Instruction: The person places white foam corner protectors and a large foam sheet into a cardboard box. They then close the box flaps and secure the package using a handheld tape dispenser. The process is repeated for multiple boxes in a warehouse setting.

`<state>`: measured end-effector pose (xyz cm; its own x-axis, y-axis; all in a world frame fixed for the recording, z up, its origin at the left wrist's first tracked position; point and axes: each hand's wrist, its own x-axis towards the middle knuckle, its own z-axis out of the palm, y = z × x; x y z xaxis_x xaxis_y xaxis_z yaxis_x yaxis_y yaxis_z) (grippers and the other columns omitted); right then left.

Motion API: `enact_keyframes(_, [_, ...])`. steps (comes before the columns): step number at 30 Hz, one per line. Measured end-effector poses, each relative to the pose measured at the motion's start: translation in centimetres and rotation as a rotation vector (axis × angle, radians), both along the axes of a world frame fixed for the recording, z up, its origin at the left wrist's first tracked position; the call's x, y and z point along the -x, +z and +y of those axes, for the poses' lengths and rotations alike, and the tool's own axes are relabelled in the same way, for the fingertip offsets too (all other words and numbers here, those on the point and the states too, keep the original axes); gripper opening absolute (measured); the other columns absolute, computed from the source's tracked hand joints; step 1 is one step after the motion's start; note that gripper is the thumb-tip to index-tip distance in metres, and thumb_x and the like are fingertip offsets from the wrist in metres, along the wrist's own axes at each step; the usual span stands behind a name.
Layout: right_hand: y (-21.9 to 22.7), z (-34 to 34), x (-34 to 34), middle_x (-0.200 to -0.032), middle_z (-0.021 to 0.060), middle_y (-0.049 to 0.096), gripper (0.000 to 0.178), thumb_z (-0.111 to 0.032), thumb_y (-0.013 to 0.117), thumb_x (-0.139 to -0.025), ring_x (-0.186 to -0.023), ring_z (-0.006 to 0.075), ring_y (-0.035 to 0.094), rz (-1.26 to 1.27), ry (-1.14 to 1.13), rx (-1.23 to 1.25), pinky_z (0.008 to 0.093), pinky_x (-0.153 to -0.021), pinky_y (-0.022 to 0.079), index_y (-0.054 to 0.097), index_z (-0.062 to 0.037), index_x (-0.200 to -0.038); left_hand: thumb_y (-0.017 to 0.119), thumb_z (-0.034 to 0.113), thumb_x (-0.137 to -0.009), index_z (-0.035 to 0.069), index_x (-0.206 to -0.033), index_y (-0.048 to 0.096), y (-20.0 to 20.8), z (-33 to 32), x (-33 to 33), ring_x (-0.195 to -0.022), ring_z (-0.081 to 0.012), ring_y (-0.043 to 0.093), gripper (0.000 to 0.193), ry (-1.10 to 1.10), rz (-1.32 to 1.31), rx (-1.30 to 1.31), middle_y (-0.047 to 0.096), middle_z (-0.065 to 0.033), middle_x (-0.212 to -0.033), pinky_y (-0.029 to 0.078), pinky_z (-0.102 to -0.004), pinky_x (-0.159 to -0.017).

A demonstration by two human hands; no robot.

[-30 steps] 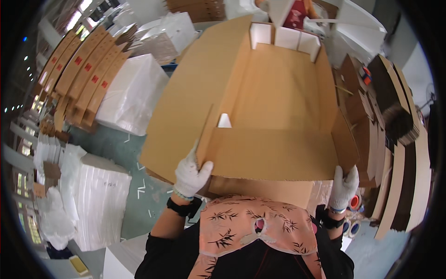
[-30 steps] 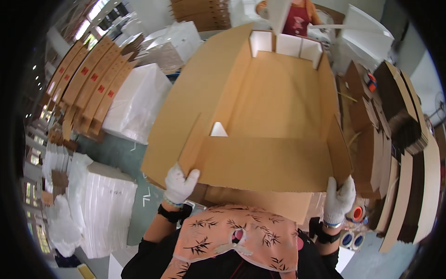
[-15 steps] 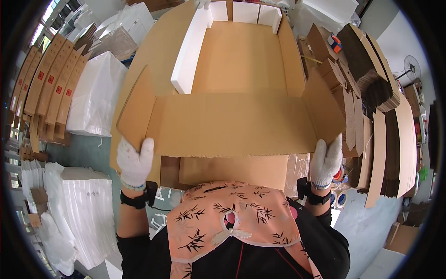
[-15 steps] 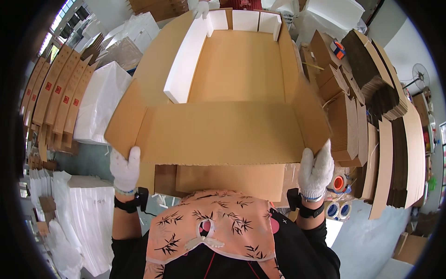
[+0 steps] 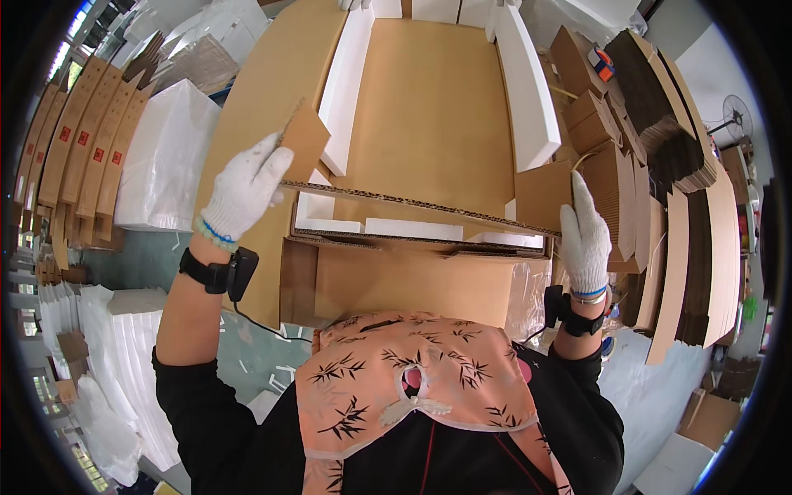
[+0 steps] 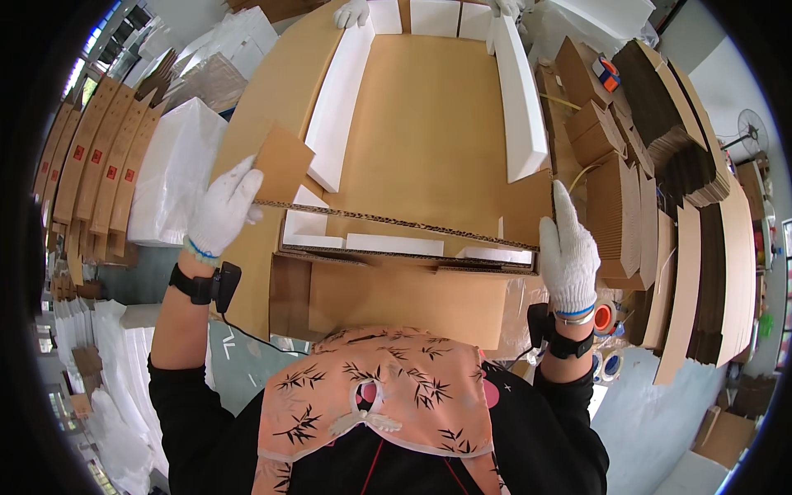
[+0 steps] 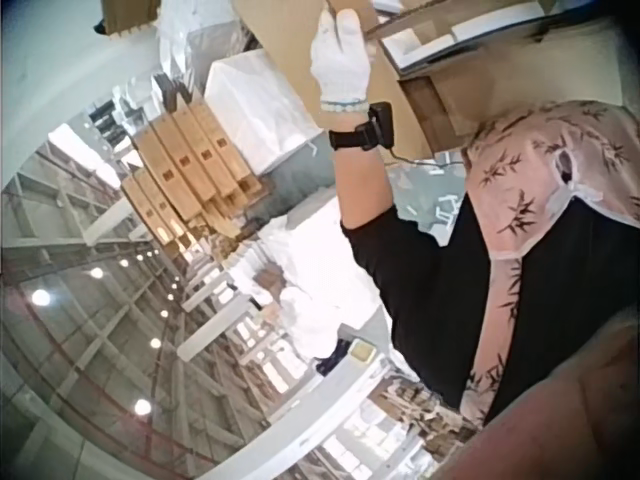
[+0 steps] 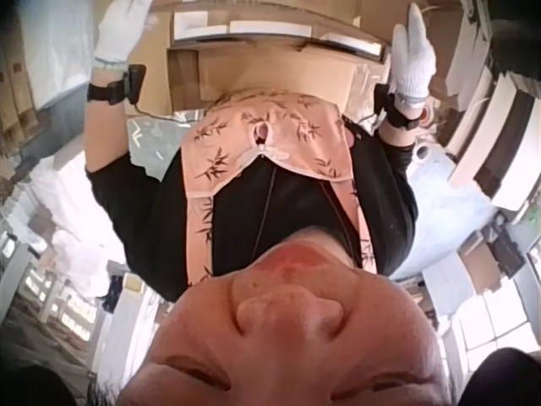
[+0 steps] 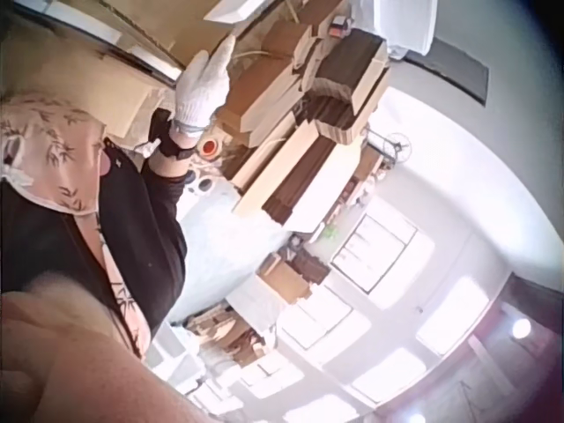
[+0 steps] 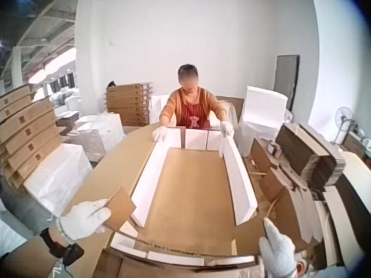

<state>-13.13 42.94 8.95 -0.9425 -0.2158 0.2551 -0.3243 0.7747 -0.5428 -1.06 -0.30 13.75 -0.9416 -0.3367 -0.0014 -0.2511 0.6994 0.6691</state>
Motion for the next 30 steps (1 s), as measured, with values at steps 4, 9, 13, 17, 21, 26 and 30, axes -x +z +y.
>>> enact_keyframes(4, [-1.8,1.1,2.1,-0.08,0.023,0.066,0.049,-0.018,0.052,-0.09,-0.074,0.0373,0.067,-0.056,0.041,-0.034,0.0423,-0.07,0.051,0.052,-0.0112,-0.139,0.048,0.042,-0.1,-0.002,-0.122,0.06,-1.1,1.5,2.2,-0.055,-0.0147,0.062,0.051,0.023,-0.21,-0.215,0.067,-0.0106,-0.085,0.051,-0.0276,-0.053])
enact_keyframes(9, [-5.2,-0.8,2.1,-0.086,0.02,0.067,0.046,-0.019,0.062,-0.086,-0.081,0.0342,0.065,0.062,0.046,-0.502,0.0454,-0.07,0.053,0.058,-0.0076,-0.13,0.037,0.028,-0.099,0.006,-0.096,0.069,-9.3,0.4,3.0,-0.082,-0.0317,0.07,0.039,-0.477,-0.367,0.673,0.071,-0.0135,-0.091,0.055,-0.0477,-0.072])
enact_keyframes(13, [-4.2,-4.8,0.5,-0.084,0.0141,0.064,0.031,-0.018,0.064,-0.083,-0.081,0.0297,0.063,0.598,0.416,-0.451,0.0439,-0.07,0.053,0.062,-0.0067,-0.112,0.057,0.018,-0.083,0.009,-0.088,0.076,-10.0,3.0,2.8,-0.08,-0.029,0.071,0.021,-0.477,-0.526,0.862,0.073,-0.012,-0.087,0.054,-0.0495,-0.057])
enact_keyframes(17, [-11.0,-3.2,2.1,-0.074,0.0098,0.06,0.01,-0.016,0.056,-0.088,-0.068,0.0291,0.062,0.307,0.667,-0.678,0.0425,-0.06,0.049,0.06,-0.008,-0.092,0.058,0.02,-0.088,0.013,-0.098,0.078,-9.7,4.7,5.3,-0.09,-0.0223,0.07,0.023,-0.489,-0.685,0.975,0.075,-0.0049,-0.097,0.052,-0.0439,-0.068])
enact_keyframes(21, [-12.2,-2.0,3.0,-0.074,0.0121,0.059,0.013,-0.017,0.052,-0.093,-0.067,0.0321,0.06,0.288,0.681,-0.645,0.045,-0.059,0.047,0.058,-0.0068,-0.09,0.051,0.041,-0.092,0.01,-0.091,0.076,-6.4,4.3,0.5,-0.086,-0.0305,0.07,0.041,-0.129,-0.564,0.576,0.073,-0.0111,-0.091,0.053,-0.0459,-0.072])
enact_keyframes(26, [-13.4,-2.3,3.2,-0.077,0.0213,0.061,0.037,-0.028,0.044,-0.1,-0.074,0.042,0.058,0.062,0.569,-0.417,0.0532,-0.065,0.042,0.059,-0.0003,-0.08,0.039,0.049,-0.096,0.007,-0.088,0.072,-9.2,2.7,-20.5,-0.085,-0.0383,0.066,0.054,0.461,-0.309,0.333,0.07,-0.0164,-0.089,0.052,-0.0478,-0.075])
enact_keyframes(30, [-13.8,-1.7,3.7,-0.111,0.025,0.066,0.042,-0.029,0.048,-0.1,-0.102,0.0404,0.062,-0.023,0.498,-0.278,0.046,-0.087,0.048,0.061,0.0048,-0.121,0.041,0.047,-0.092,0.005,-0.101,0.07,-10.4,3.8,-41.9,-0.099,-0.0393,0.064,0.052,1.032,-0.612,0.163,0.068,-0.0202,-0.104,0.049,-0.0482,-0.088])
